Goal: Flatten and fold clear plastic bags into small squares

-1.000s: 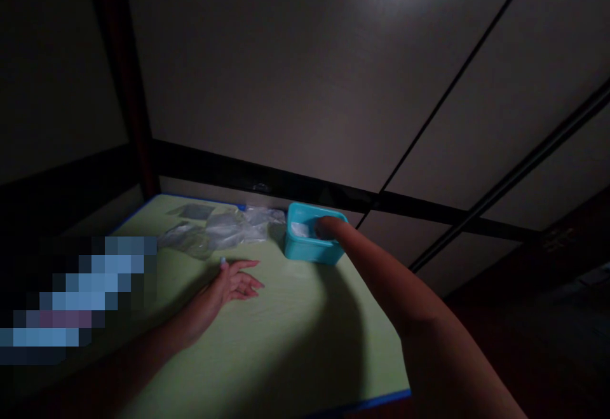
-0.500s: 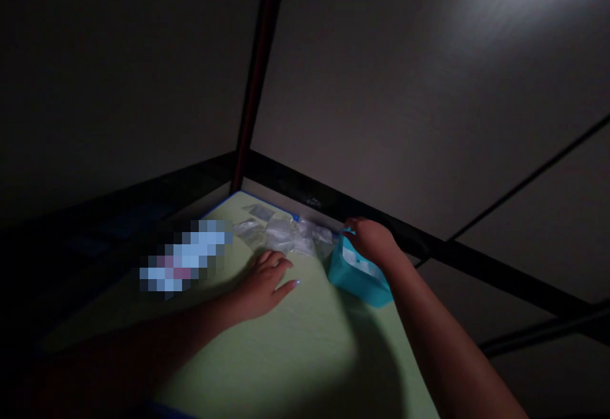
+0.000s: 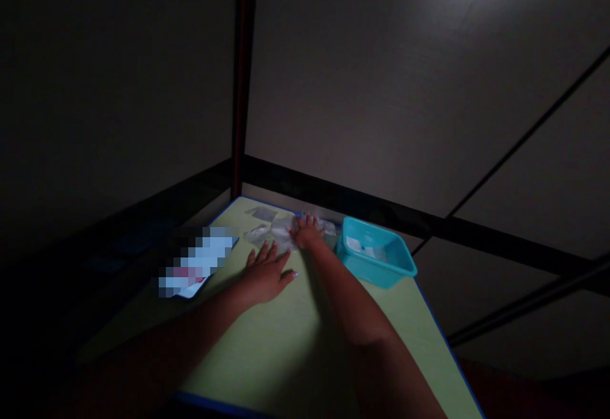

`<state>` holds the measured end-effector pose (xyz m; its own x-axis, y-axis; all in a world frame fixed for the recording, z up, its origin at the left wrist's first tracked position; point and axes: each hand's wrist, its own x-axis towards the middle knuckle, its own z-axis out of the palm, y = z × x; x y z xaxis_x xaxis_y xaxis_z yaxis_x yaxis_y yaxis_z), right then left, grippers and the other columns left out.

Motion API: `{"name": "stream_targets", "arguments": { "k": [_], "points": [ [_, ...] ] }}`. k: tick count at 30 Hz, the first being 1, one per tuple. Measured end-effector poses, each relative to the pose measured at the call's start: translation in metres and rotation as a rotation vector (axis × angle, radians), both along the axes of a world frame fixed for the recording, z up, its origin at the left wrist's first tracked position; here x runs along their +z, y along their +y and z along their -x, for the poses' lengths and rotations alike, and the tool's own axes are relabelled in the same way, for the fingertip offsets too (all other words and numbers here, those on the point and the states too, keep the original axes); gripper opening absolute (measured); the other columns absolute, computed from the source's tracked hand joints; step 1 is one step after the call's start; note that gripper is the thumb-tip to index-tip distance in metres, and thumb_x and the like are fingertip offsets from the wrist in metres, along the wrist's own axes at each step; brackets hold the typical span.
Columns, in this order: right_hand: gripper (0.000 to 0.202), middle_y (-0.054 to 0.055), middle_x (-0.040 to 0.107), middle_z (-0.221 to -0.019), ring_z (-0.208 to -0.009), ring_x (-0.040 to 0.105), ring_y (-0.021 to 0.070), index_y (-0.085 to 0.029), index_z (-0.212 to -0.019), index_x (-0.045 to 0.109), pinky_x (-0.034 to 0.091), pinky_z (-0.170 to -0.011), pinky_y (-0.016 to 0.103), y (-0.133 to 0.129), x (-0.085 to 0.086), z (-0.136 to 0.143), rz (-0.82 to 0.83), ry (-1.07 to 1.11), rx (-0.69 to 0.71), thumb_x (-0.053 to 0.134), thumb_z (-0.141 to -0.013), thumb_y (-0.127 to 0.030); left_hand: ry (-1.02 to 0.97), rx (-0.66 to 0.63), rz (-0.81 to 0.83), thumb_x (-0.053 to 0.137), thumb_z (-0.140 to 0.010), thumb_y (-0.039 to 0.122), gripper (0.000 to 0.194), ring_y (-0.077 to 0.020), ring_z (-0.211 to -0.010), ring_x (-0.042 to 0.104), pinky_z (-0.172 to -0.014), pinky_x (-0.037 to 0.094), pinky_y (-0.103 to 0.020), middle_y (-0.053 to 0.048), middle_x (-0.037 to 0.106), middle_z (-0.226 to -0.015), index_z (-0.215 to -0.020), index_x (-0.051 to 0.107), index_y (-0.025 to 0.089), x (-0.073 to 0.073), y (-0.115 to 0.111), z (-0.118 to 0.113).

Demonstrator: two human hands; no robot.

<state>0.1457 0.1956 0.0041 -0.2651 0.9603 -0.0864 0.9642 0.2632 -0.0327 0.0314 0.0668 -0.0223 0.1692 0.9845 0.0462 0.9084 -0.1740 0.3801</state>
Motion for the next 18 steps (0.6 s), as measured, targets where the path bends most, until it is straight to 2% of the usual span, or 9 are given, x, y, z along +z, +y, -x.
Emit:
{"name": "stream_targets", "arguments": {
  "k": [3,6,9,12,15,18],
  "points": [
    [0.061,0.019,0.013,-0.155,-0.140,0.011,0.0376,-0.023,-0.149,0.018,0.023,-0.100,0.063,0.003,-0.015,-0.008,0.049,0.032,-0.020,0.026,-0.096,-0.052,-0.044,-0.039,-0.032,0.034,-0.090,0.058,0.062,-0.0396,-0.137,0.024,-0.105,0.018,-0.062,-0.020,0.032,-0.148,-0.141,0.039,0.024,0.008,-0.005,-0.004],
    [0.061,0.016,0.010,-0.156,-0.141,0.006,0.0367,-0.025,-0.149,0.016,0.016,-0.103,0.063,-0.002,-0.022,-0.014,0.063,0.060,0.013,0.029,-0.096,-0.050,-0.067,-0.007,-0.116,0.038,-0.090,0.054,0.060,-0.0339,-0.133,0.035,-0.106,0.026,-0.053,-0.017,0.039,-0.145,-0.140,0.040,0.021,0.017,-0.006,-0.004],
    [0.060,0.013,0.009,-0.156,-0.142,0.006,0.0350,-0.028,-0.149,0.018,0.012,-0.105,0.065,-0.016,-0.025,-0.019,0.057,0.084,0.070,0.029,-0.095,-0.050,-0.020,0.075,-0.158,0.049,-0.084,0.055,0.067,-0.0358,-0.139,0.020,-0.109,0.020,-0.054,-0.018,0.032,-0.149,-0.140,0.039,0.019,0.017,-0.002,-0.001],
    [0.058,0.009,0.012,-0.156,-0.142,0.008,0.0327,-0.030,-0.148,0.022,0.013,-0.105,0.065,-0.035,-0.027,-0.022,0.051,0.110,0.152,0.032,-0.094,-0.049,0.043,0.126,-0.088,0.059,-0.075,0.058,0.086,-0.0397,-0.141,0.002,-0.108,0.010,-0.060,-0.020,0.016,-0.154,-0.146,0.029,0.019,0.008,0.004,0.003],
    [0.053,0.008,0.021,-0.154,-0.142,0.016,0.0276,-0.026,-0.146,0.029,0.014,-0.107,0.062,-0.051,-0.029,-0.025,0.023,0.146,0.206,0.034,-0.094,-0.038,0.068,0.119,0.010,0.057,-0.075,0.061,0.089,-0.0413,-0.141,0.003,-0.108,0.011,-0.060,-0.021,0.013,-0.154,-0.147,0.025,0.020,-0.002,0.010,0.006],
    [0.054,0.008,0.026,-0.153,-0.141,0.019,0.0229,-0.022,-0.145,0.031,0.008,-0.110,0.060,-0.063,-0.028,-0.031,-0.079,0.201,0.198,0.036,-0.091,-0.021,0.091,0.059,0.040,0.049,-0.083,0.055,0.073,-0.0381,-0.141,0.008,-0.108,0.012,-0.059,-0.020,0.019,-0.153,-0.145,0.032,0.021,-0.008,0.013,0.009]
  ]
}}
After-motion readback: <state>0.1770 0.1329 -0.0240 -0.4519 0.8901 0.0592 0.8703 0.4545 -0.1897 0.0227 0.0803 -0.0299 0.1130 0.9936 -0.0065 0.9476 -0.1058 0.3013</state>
